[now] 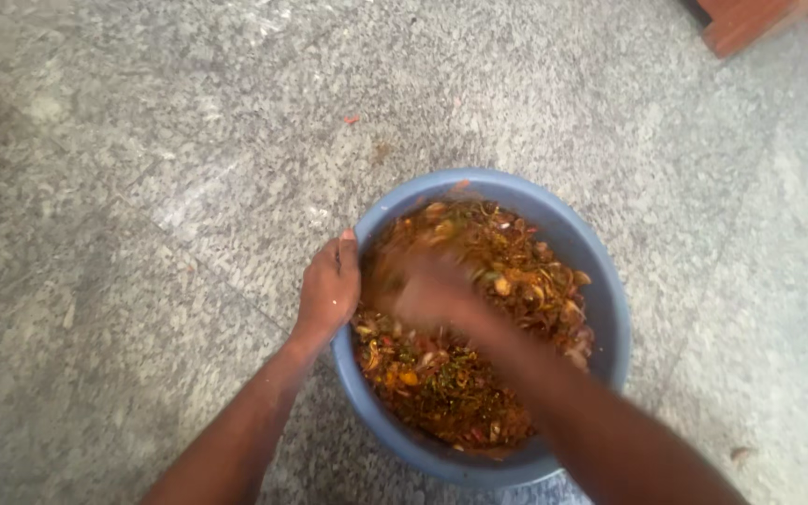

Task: The person mixes a large batch of chopped onions and vegetables with a reddish spice powder by hand in a big blue basin set on the floor, repeatedly tossing, turning and kneading the mixture to coat it evenly throughout the clip.

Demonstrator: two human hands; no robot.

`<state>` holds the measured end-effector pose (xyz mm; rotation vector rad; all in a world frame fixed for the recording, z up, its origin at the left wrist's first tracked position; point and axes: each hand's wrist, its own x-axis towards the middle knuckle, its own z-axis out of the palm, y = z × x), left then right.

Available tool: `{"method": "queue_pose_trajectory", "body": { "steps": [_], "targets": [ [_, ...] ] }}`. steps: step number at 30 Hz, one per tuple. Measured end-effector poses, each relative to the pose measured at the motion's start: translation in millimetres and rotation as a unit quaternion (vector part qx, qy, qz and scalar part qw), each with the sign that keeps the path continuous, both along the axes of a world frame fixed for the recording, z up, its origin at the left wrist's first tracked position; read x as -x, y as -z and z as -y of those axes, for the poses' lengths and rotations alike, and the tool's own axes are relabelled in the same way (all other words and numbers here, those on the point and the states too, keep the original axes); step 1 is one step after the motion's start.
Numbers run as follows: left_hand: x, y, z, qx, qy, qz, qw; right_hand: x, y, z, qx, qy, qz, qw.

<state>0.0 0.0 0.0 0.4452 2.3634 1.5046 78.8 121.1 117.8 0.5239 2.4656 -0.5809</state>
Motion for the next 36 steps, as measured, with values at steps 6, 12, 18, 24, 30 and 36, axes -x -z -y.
{"method": "queue_pose_trajectory", "body": {
  "steps": [6, 12, 18, 24, 30, 36],
  "targets": [
    [6, -24, -11, 0.008, 0.006, 0.036, 0.999, -133, 18, -15, -0.116, -0.041, 0.18, 0.976],
    [2, -18, -11, 0.008, -0.011, 0.061, 0.998, -86, 72, -92, -0.143, 0.028, 0.023, 0.989],
    [-11, -14, -9, -0.019, -0.031, -0.018, 0.999, -82, 37, -110, -0.008, 0.216, -0.106, 0.971],
    [-120, 9, 32, -0.044, -0.133, 0.089, 0.986, -131, 9, -92, 0.036, 0.27, -0.136, 0.953],
    [-108, -23, 59, 0.074, 0.006, 0.224, 0.972, -180, 21, -116, 0.023, 0.132, -0.012, 0.991],
    [-60, -8, 17, -0.07, -0.005, 0.047, 0.996, -109, 35, -144, 0.169, 0.3, -0.085, 0.935]
  ]
}}
